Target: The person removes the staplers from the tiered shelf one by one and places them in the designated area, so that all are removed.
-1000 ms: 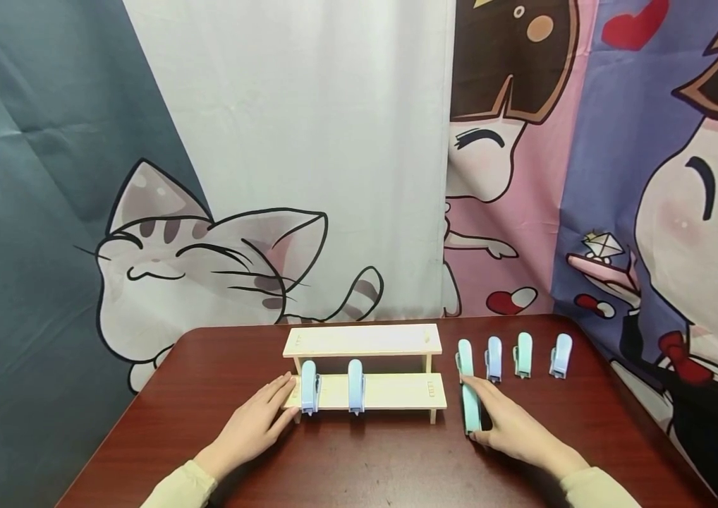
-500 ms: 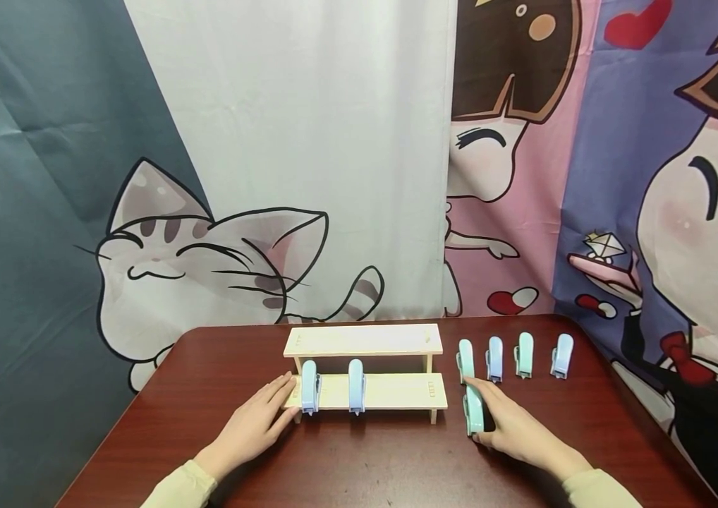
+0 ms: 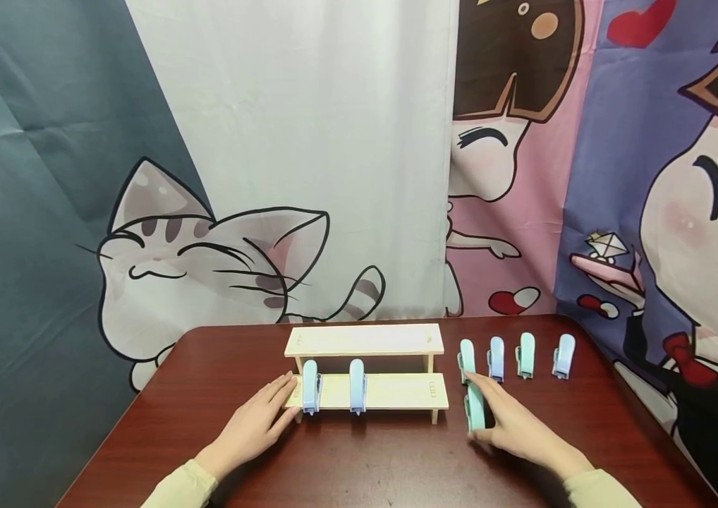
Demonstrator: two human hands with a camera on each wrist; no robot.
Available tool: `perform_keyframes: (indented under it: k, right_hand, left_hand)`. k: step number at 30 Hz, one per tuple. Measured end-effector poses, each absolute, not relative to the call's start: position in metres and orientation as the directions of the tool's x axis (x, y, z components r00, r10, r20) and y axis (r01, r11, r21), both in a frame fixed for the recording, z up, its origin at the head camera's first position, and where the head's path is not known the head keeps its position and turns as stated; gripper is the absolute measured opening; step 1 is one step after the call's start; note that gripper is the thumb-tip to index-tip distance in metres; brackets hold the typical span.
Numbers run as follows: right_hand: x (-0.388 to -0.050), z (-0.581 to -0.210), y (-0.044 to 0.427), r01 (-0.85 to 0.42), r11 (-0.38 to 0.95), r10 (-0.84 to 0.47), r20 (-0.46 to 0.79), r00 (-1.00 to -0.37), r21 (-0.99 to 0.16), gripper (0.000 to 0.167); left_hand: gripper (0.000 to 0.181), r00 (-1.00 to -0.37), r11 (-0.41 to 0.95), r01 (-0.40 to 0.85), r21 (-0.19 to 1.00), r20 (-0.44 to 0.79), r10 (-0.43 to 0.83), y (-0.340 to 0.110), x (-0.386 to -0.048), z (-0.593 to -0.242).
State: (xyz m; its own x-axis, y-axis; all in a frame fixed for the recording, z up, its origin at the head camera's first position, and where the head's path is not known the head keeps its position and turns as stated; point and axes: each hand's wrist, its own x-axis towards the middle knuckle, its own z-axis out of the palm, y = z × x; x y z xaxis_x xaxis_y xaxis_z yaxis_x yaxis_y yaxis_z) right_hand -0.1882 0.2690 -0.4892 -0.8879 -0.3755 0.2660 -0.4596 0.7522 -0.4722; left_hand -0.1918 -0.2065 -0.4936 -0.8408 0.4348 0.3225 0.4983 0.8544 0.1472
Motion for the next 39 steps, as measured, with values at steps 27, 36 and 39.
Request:
perform_keyframes:
  k: [27, 36, 39]
  right_hand:
    - [-0.197, -0.46, 0.23, -0.531, 0.662, -0.37, 0.387, -0.845, -0.529, 0.081]
    - [-0.202, -0.462, 0.212, -0.613, 0.613, -0.411, 0.462, -0.786, -0.498, 0.076]
    - [-0.203, -0.463, 0.202, -0.622, 0.593, -0.429, 0.453, -0.782, -0.512, 0.075]
  left_hand:
    - [0.054, -0.822, 0.839, 0.522, 0.154, 0.352, 0.447, -0.206, -0.193, -0.495]
    - [0.054, -0.823, 0.839, 0.521, 0.153, 0.349, 0.448, -0.207, -0.193, -0.495]
    - [0.054, -0.825, 0.84, 0.52, 0.153, 0.346, 0.447, -0.207, -0.193, -0.495]
